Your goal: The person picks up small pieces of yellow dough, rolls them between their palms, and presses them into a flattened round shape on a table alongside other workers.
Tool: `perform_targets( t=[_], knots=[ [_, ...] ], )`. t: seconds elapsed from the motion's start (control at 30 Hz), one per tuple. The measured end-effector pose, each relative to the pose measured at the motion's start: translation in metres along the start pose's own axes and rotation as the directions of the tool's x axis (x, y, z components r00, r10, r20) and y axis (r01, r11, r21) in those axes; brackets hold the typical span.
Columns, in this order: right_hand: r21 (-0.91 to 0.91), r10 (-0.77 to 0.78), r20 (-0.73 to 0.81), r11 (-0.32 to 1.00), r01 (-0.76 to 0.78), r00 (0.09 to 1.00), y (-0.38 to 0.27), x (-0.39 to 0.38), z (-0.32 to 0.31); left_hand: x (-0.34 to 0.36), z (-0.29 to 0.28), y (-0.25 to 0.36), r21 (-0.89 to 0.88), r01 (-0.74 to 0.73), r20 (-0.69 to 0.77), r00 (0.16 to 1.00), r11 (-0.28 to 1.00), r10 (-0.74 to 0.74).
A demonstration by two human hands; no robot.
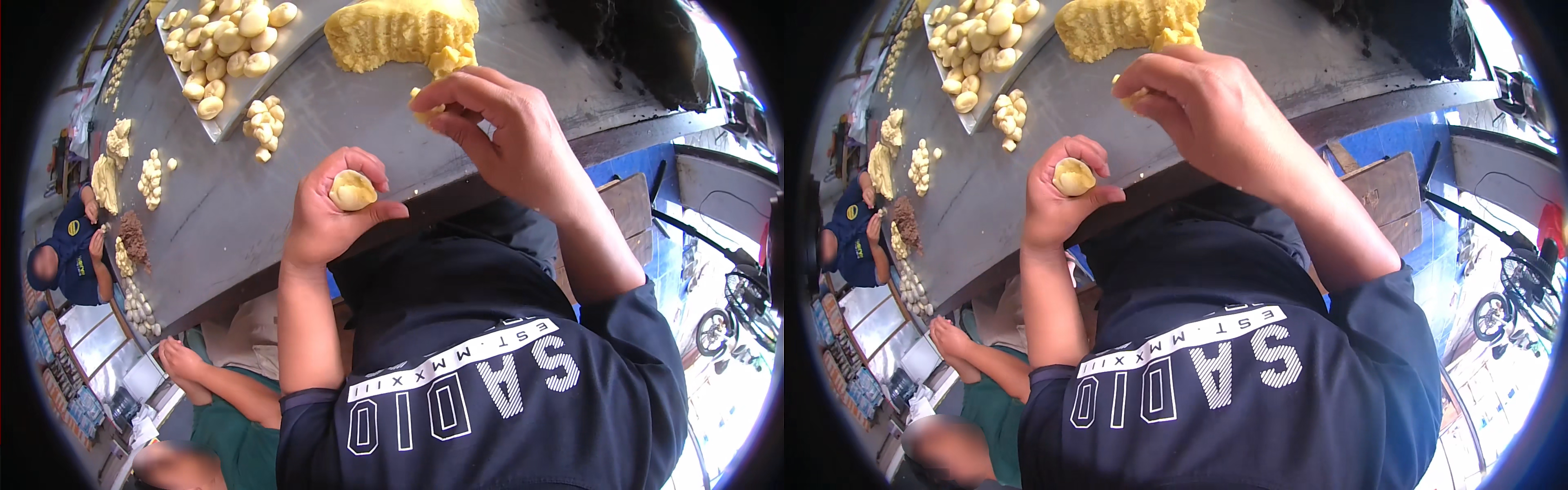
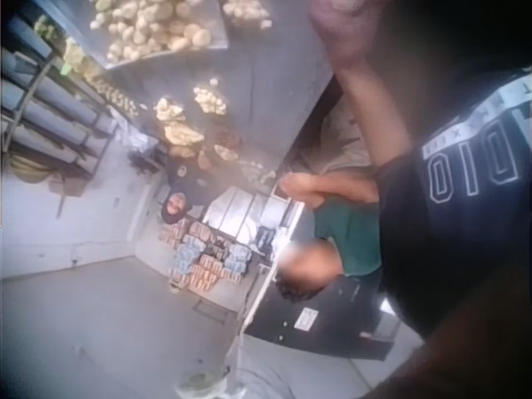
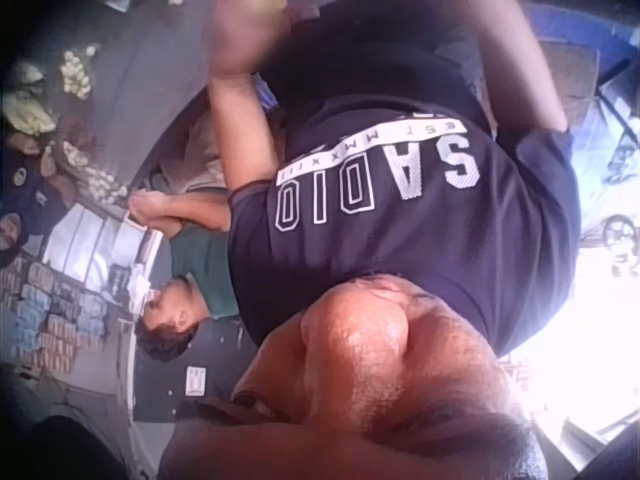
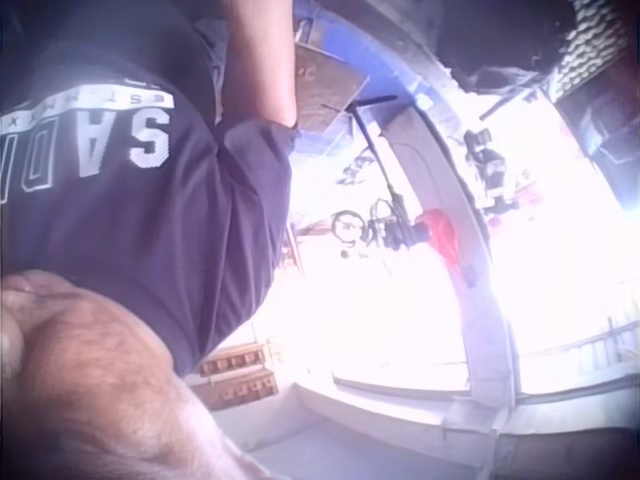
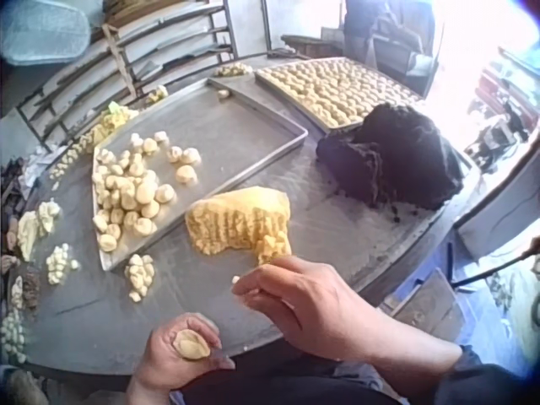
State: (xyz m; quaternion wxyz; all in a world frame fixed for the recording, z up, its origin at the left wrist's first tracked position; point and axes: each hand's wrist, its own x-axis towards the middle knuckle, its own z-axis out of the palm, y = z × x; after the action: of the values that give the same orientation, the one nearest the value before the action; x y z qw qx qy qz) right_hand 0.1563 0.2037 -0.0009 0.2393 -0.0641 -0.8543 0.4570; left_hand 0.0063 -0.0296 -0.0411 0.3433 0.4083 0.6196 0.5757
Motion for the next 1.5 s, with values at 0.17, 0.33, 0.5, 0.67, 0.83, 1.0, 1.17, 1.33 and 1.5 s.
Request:
perform_targets(
  t=[0.17, 0.33, 0.5, 0.67, 0.83, 1.0, 1.17, 1.33, 1.5],
  knots=[
    [0.153, -0.065, 0.248, 0.988, 0.027, 0.967, -0.025, -0.011, 0.015, -0.003, 0.002, 0.004, -0.097, 0.068, -0.047, 0.996, 0.993, -0.073],
    [0.178, -0.050, 0.243, 0.984, 0.006, 0.969, -0.027, -0.008, 0.024, 0.003, 0.014, 0.022, 0.147, 0.016, 0.074, 0.997, 0.989, -0.028],
    [-0.024, -0.056, 0.224, 0.998, 0.063, 0.973, -0.027, -0.002, 0.044, 0.000, 0.028, 0.021, 0.406, -0.042, 0.024, 0.999, 0.913, 0.035],
    [-0.086, -0.131, 0.224, 0.984, 0.153, 0.966, -0.031, 0.011, 0.011, -0.005, 0.024, 0.015, 0.341, -0.003, -0.031, 0.999, 0.940, 0.015],
    [-0.547, -0.184, 0.015, 0.821, 0.162, 0.983, 0.031, 0.028, -0.001, 0.001, 0.020, -0.002, 0.138, -0.150, -0.044, 0.987, 0.979, 0.157],
    [-0.494, -0.064, 0.238, 0.851, 0.177, 0.969, 0.032, 0.021, -0.026, -0.006, 0.002, 0.010, -0.229, 0.004, -0.234, 0.970, 0.973, -0.059],
    [-0.375, -0.180, 0.176, 0.897, 0.235, 0.968, 0.033, 0.005, -0.004, -0.029, -0.031, -0.015, -0.174, -0.033, -0.339, 0.940, 0.984, -0.029],
    [-0.185, -0.132, 0.322, 0.962, 0.199, 0.937, -0.003, -0.003, 0.019, -0.013, -0.008, -0.016, -0.224, -0.064, -0.373, 0.928, 0.972, -0.025],
    [-0.345, -0.169, 0.250, 0.905, 0.250, 0.953, 0.009, 0.038, 0.017, -0.005, 0.000, 0.001, 0.557, -0.070, -0.265, 0.929, 0.828, 0.257]
  ],
)
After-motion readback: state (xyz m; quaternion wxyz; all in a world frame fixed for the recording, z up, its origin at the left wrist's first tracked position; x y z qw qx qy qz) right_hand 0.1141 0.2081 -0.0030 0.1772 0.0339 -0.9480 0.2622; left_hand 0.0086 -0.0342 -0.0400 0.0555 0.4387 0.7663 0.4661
